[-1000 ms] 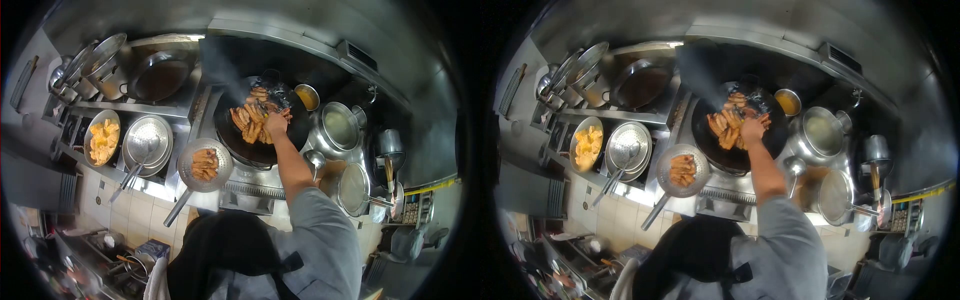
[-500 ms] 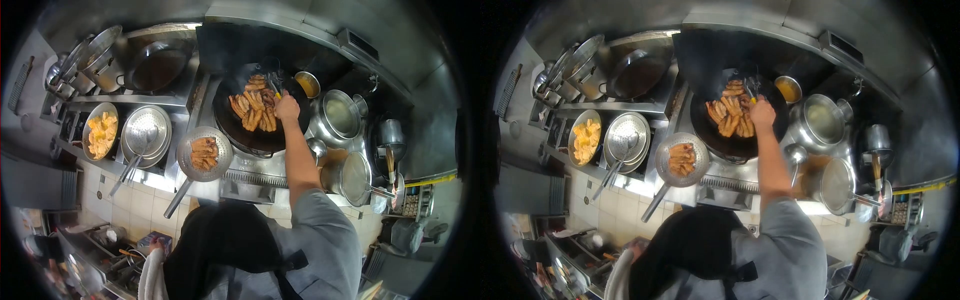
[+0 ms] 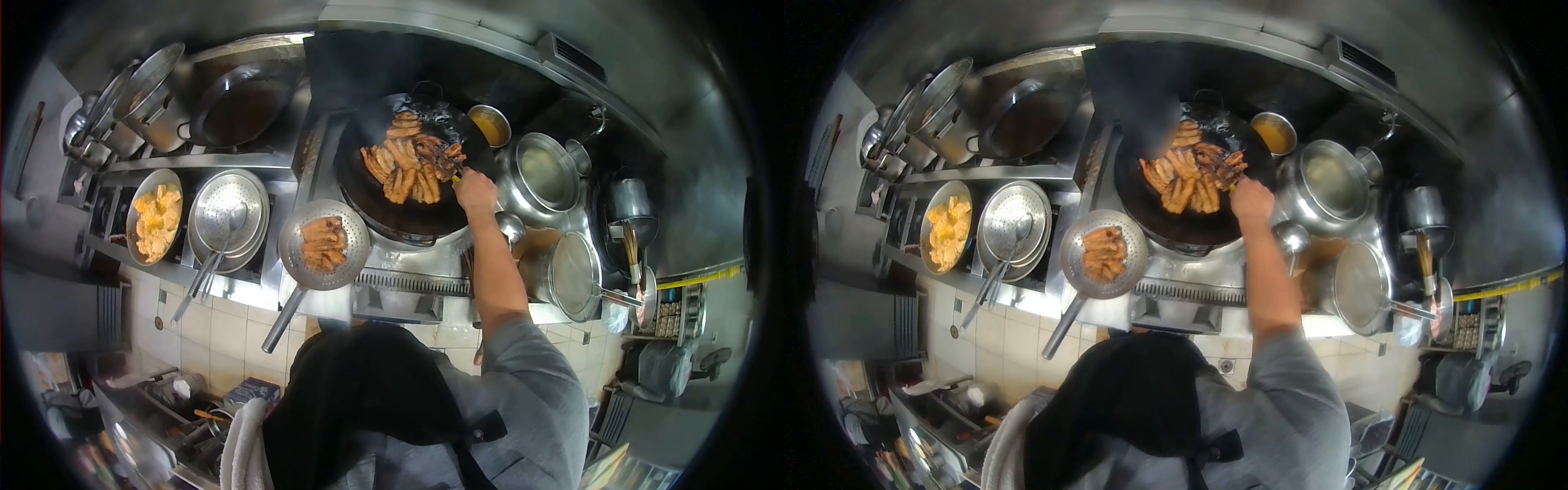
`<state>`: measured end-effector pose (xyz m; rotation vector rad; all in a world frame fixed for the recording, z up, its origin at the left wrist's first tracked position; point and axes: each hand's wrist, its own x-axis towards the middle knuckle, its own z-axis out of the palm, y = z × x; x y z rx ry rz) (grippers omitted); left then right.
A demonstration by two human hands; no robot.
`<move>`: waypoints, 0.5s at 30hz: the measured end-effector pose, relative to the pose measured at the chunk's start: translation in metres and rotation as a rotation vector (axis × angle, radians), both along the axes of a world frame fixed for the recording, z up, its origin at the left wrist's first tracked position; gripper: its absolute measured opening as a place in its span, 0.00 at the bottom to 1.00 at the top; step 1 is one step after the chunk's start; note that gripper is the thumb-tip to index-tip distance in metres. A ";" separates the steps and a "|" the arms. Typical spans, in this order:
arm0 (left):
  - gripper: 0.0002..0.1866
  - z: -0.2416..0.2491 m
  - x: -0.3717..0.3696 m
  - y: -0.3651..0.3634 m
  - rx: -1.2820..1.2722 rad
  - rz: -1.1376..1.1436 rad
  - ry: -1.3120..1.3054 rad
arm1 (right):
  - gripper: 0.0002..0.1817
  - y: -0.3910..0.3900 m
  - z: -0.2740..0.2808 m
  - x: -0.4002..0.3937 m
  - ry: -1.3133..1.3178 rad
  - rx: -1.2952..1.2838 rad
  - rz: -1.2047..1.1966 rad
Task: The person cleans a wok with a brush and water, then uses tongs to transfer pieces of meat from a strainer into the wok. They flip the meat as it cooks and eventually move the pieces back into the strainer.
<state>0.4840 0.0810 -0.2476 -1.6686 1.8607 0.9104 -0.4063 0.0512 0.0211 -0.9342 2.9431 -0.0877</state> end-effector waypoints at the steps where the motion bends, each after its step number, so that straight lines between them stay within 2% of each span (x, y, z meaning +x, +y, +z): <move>1: 0.19 -0.001 0.000 0.000 -0.007 -0.025 0.004 | 0.17 -0.008 0.000 -0.001 0.025 0.051 0.031; 4: 0.20 -0.006 0.002 -0.003 -0.077 -0.139 0.015 | 0.15 -0.024 0.004 0.006 0.100 0.138 0.122; 5: 0.19 -0.005 -0.005 -0.003 -0.092 0.044 0.020 | 0.15 -0.028 0.006 0.007 0.151 0.175 0.171; 7: 0.19 0.034 -0.050 -0.007 -0.169 0.422 0.065 | 0.15 -0.035 -0.010 0.000 0.176 0.179 0.181; 8: 0.16 0.026 -0.041 -0.010 -0.421 0.113 0.196 | 0.15 -0.039 -0.012 -0.003 0.198 0.175 0.180; 9: 0.16 0.016 -0.038 0.001 -0.417 0.131 0.198 | 0.15 -0.040 -0.015 -0.004 0.205 0.179 0.197; 11: 0.12 0.062 -0.083 0.011 -0.164 0.573 0.189 | 0.16 -0.041 -0.015 0.001 0.167 0.171 0.152; 13: 0.11 0.035 -0.064 0.022 -0.072 0.588 0.178 | 0.17 -0.044 -0.015 0.012 0.116 0.202 0.154; 15: 0.11 -0.007 -0.035 0.038 -0.027 0.569 0.175 | 0.17 -0.045 -0.040 0.012 0.281 0.080 0.119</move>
